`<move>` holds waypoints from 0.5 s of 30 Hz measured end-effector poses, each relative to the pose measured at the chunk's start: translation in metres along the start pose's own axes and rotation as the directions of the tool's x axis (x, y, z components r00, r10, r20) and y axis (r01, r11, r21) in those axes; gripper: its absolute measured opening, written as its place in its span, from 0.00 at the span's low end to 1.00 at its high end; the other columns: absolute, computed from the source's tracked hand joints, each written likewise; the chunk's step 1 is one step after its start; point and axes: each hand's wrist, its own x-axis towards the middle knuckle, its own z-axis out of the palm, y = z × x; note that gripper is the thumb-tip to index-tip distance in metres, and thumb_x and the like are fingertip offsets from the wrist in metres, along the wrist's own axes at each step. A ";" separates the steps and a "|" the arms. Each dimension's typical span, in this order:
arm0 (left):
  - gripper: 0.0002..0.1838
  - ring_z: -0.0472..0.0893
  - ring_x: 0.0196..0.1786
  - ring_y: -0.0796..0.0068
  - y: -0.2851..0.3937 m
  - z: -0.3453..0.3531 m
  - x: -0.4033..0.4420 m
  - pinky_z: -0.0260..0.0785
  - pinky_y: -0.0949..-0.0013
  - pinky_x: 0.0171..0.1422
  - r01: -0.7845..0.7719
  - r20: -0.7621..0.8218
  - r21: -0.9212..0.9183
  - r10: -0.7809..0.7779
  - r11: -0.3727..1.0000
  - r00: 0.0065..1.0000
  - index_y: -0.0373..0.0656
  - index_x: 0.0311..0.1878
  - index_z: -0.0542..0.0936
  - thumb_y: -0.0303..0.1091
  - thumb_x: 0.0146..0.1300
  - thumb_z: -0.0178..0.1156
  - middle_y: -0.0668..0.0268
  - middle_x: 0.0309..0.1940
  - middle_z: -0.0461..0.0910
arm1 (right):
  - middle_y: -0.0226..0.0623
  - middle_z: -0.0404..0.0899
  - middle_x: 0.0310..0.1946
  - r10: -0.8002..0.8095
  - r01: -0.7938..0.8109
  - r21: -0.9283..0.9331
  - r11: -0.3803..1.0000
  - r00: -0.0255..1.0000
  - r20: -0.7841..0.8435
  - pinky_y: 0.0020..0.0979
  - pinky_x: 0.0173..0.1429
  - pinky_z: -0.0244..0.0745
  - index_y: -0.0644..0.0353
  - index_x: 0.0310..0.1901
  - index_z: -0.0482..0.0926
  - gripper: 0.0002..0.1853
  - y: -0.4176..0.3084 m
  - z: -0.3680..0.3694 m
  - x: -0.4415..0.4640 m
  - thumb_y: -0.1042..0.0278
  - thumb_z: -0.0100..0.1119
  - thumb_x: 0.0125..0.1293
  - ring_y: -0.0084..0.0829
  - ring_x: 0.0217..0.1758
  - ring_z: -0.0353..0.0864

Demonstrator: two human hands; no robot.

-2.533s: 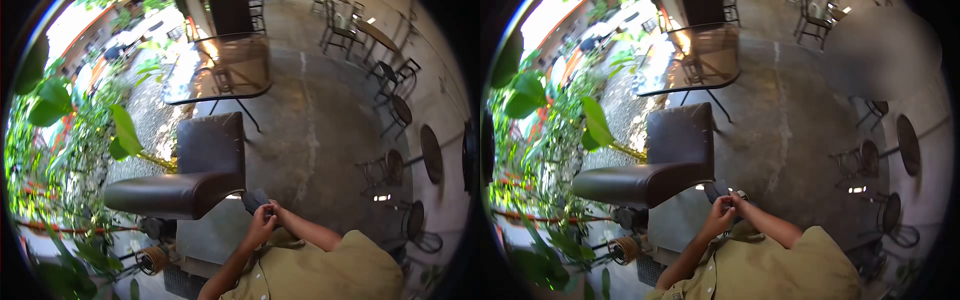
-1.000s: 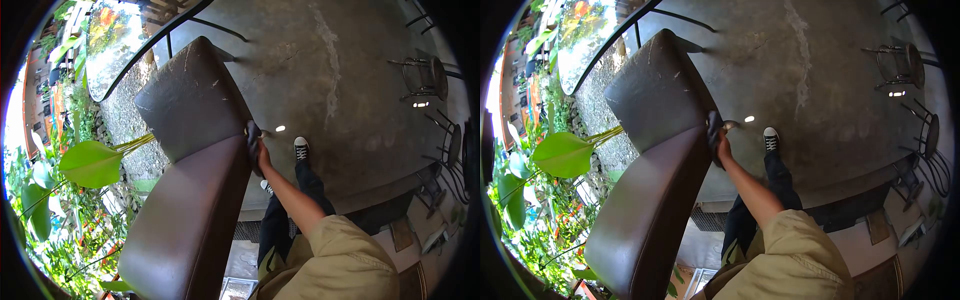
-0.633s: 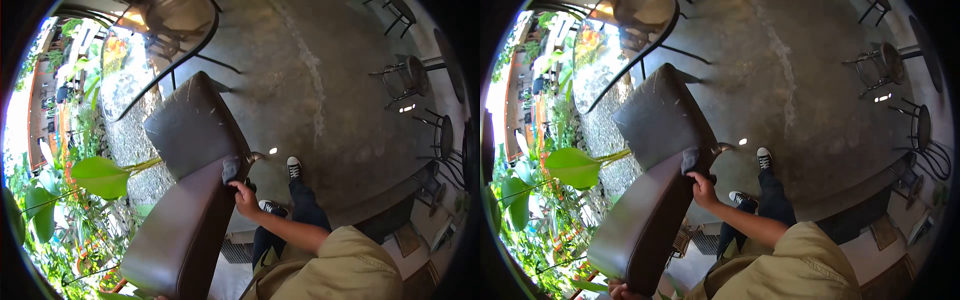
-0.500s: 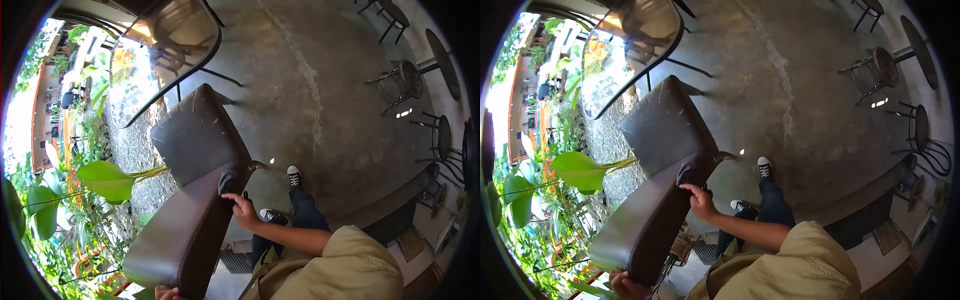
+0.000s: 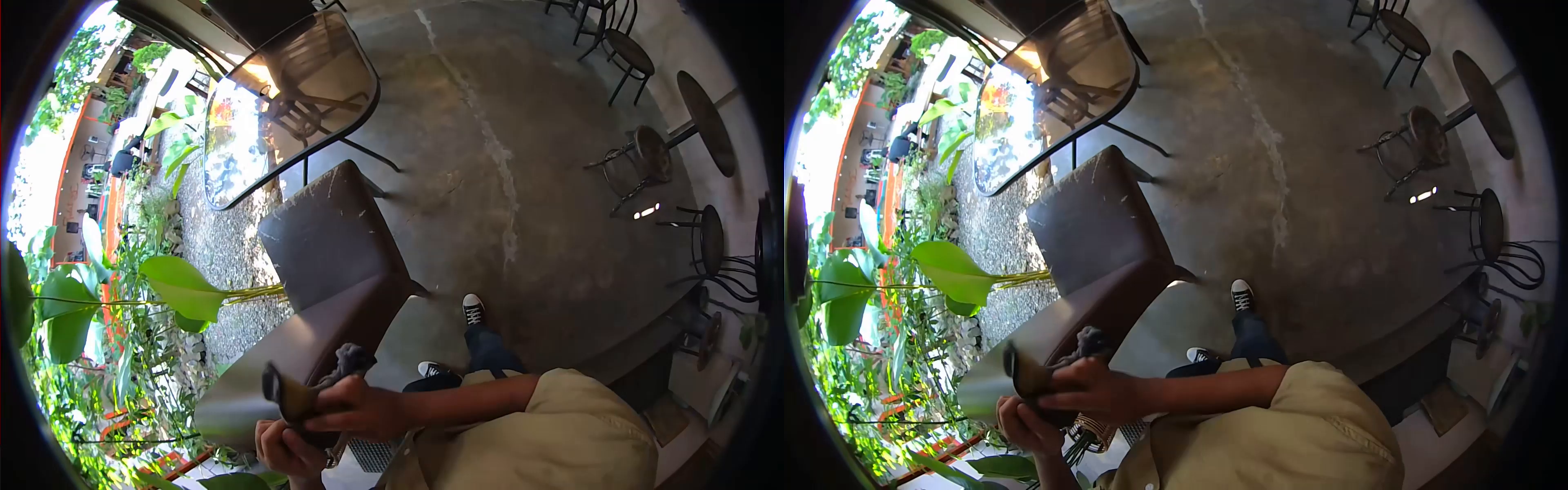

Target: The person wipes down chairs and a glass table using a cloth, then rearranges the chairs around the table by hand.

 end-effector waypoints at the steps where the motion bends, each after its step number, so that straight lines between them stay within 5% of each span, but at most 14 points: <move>1: 0.08 0.68 0.28 0.69 0.001 0.000 -0.001 0.62 0.68 0.34 0.000 -0.009 0.009 0.001 1.000 1.000 0.44 0.38 0.74 0.38 0.66 0.53 0.64 0.31 0.73 | 0.41 0.84 0.40 0.368 -0.401 0.154 0.903 0.907 0.204 0.26 0.43 0.72 0.65 0.47 0.82 0.11 -0.003 -0.006 0.004 0.73 0.59 0.65 0.25 0.36 0.77; 3: 0.08 0.68 0.29 0.69 0.006 -0.001 -0.002 0.62 0.67 0.35 0.012 -0.016 0.002 -0.012 1.000 1.000 0.44 0.37 0.74 0.37 0.66 0.52 0.64 0.30 0.72 | 0.34 0.80 0.24 0.369 -0.348 0.261 0.900 0.929 -0.035 0.24 0.32 0.64 0.65 0.39 0.83 0.09 0.042 -0.005 -0.009 0.67 0.61 0.66 0.21 0.23 0.66; 4: 0.08 0.67 0.29 0.68 0.008 0.000 -0.001 0.61 0.66 0.35 0.018 -0.029 -0.005 -0.018 1.000 0.999 0.43 0.35 0.73 0.37 0.66 0.51 0.64 0.28 0.71 | 0.36 0.81 0.36 0.329 -0.261 0.308 0.915 0.923 -0.197 0.28 0.39 0.67 0.63 0.45 0.82 0.09 0.069 -0.006 -0.015 0.71 0.58 0.66 0.26 0.33 0.73; 5: 0.09 0.66 0.29 0.68 0.011 0.001 -0.001 0.60 0.65 0.36 0.026 -0.037 -0.009 -0.027 1.000 0.999 0.43 0.34 0.73 0.36 0.66 0.50 0.63 0.27 0.70 | 0.38 0.80 0.43 0.140 -0.188 -0.132 0.973 0.941 -0.309 0.32 0.44 0.66 0.61 0.50 0.80 0.13 0.099 -0.017 -0.027 0.74 0.55 0.65 0.30 0.40 0.73; 6: 0.09 0.65 0.29 0.67 0.011 0.002 -0.001 0.60 0.64 0.36 0.034 -0.040 -0.010 -0.034 0.999 0.999 0.42 0.32 0.73 0.36 0.66 0.50 0.63 0.25 0.69 | 0.40 0.78 0.50 -0.075 -0.123 -0.547 0.828 0.942 -0.326 0.35 0.49 0.66 0.59 0.55 0.78 0.18 0.134 -0.030 -0.046 0.76 0.52 0.64 0.35 0.47 0.74; 7: 0.10 0.65 0.29 0.68 0.007 0.000 -0.006 0.59 0.65 0.36 0.021 -0.055 -0.015 -0.022 1.000 0.998 0.43 0.32 0.73 0.37 0.67 0.49 0.64 0.25 0.68 | 0.41 0.72 0.59 0.084 -0.242 -0.494 0.835 0.944 -0.320 0.41 0.58 0.63 0.57 0.62 0.71 0.26 0.176 -0.041 -0.072 0.80 0.48 0.61 0.42 0.57 0.70; 9: 0.11 0.65 0.29 0.69 -0.001 0.001 -0.009 0.59 0.65 0.37 0.017 -0.050 -0.012 -0.018 1.000 0.999 0.43 0.32 0.73 0.38 0.67 0.49 0.65 0.25 0.68 | 0.43 0.72 0.55 0.042 -0.271 -0.399 0.876 0.867 -0.497 0.38 0.63 0.65 0.56 0.61 0.69 0.27 0.234 -0.070 -0.080 0.85 0.47 0.58 0.42 0.56 0.71; 11: 0.15 0.67 0.24 0.69 -0.007 0.005 -0.006 0.63 0.64 0.30 -0.163 -0.256 -0.005 0.157 0.987 0.954 0.42 0.31 0.75 0.39 0.69 0.47 0.61 0.21 0.72 | 0.43 0.72 0.56 0.086 -0.330 -0.306 0.893 0.792 -0.604 0.33 0.66 0.64 0.57 0.60 0.68 0.27 0.313 -0.100 -0.102 0.85 0.43 0.58 0.39 0.58 0.70; 13: 0.14 0.68 0.24 0.69 -0.014 0.007 -0.008 0.64 0.64 0.32 -0.153 -0.199 -0.016 0.147 0.988 0.969 0.42 0.32 0.75 0.39 0.69 0.47 0.61 0.22 0.73 | 0.44 0.73 0.55 0.248 -0.527 -0.131 0.840 0.587 -0.771 0.35 0.65 0.65 0.59 0.60 0.67 0.25 0.402 -0.124 -0.140 0.85 0.41 0.59 0.39 0.56 0.72; 15: 0.14 0.69 0.26 0.68 -0.022 0.006 -0.009 0.65 0.64 0.34 -0.152 -0.147 -0.062 0.142 0.986 0.979 0.42 0.33 0.76 0.39 0.70 0.46 0.60 0.24 0.73 | 0.45 0.74 0.53 0.320 -0.581 -0.057 0.812 0.524 -0.789 0.36 0.62 0.66 0.58 0.59 0.68 0.25 0.418 -0.128 -0.149 0.83 0.42 0.60 0.40 0.54 0.73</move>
